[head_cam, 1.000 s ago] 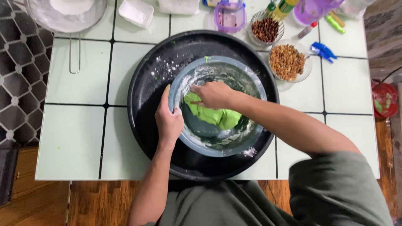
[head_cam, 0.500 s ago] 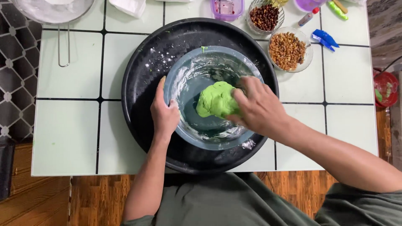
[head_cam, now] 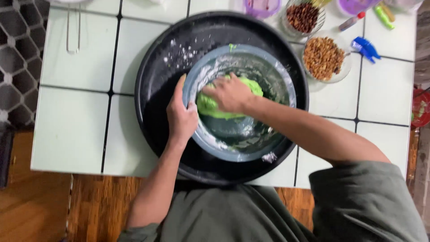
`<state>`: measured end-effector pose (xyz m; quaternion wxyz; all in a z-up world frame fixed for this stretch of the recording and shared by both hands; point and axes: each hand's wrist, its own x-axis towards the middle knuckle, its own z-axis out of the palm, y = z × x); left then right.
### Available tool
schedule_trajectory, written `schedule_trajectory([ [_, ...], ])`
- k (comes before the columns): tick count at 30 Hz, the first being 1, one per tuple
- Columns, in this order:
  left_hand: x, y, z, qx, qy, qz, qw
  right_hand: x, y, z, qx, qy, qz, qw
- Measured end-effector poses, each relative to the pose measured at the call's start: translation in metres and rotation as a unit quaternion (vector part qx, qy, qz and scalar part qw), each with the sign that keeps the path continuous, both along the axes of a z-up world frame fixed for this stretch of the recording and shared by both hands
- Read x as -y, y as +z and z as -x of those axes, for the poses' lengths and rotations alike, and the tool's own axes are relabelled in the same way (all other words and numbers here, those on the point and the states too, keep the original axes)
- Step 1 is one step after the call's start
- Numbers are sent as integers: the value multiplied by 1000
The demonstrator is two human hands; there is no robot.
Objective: Kneading green dough in a bowl and then on a large black tray
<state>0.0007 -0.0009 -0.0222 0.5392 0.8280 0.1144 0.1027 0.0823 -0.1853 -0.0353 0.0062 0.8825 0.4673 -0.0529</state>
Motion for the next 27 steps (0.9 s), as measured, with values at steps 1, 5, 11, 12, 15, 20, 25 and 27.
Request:
schedule_trajectory([
  [1,0,-3,4,9,1,-5,1000,-1,-16,-1,-26,-27,3,999],
  [5,2,-9,-5,20,8,-2,1000,6,-18,-5,-158,-168,-86,969],
  [11,-3,-2,-5,26,-17,-25,999,74,99,34,-151,-268,-352,884],
  [12,-2,-1,-9,31,-17,-25,999,82,105,39,-147,-266,-353,885],
  [15,-2,1,-1,-7,-23,-21,999,98,127,64,-315,-291,-221,876],
  [20,-2,11,-4,-19,-20,3,1000,97,156,70,-103,-212,-78,969],
  [25,-2,14,-4,-24,-20,3,1000,43,99,60,-150,-136,61,977],
  [27,-2,15,-4,-24,-14,3,1000,34,61,52,-151,-134,50,978],
])
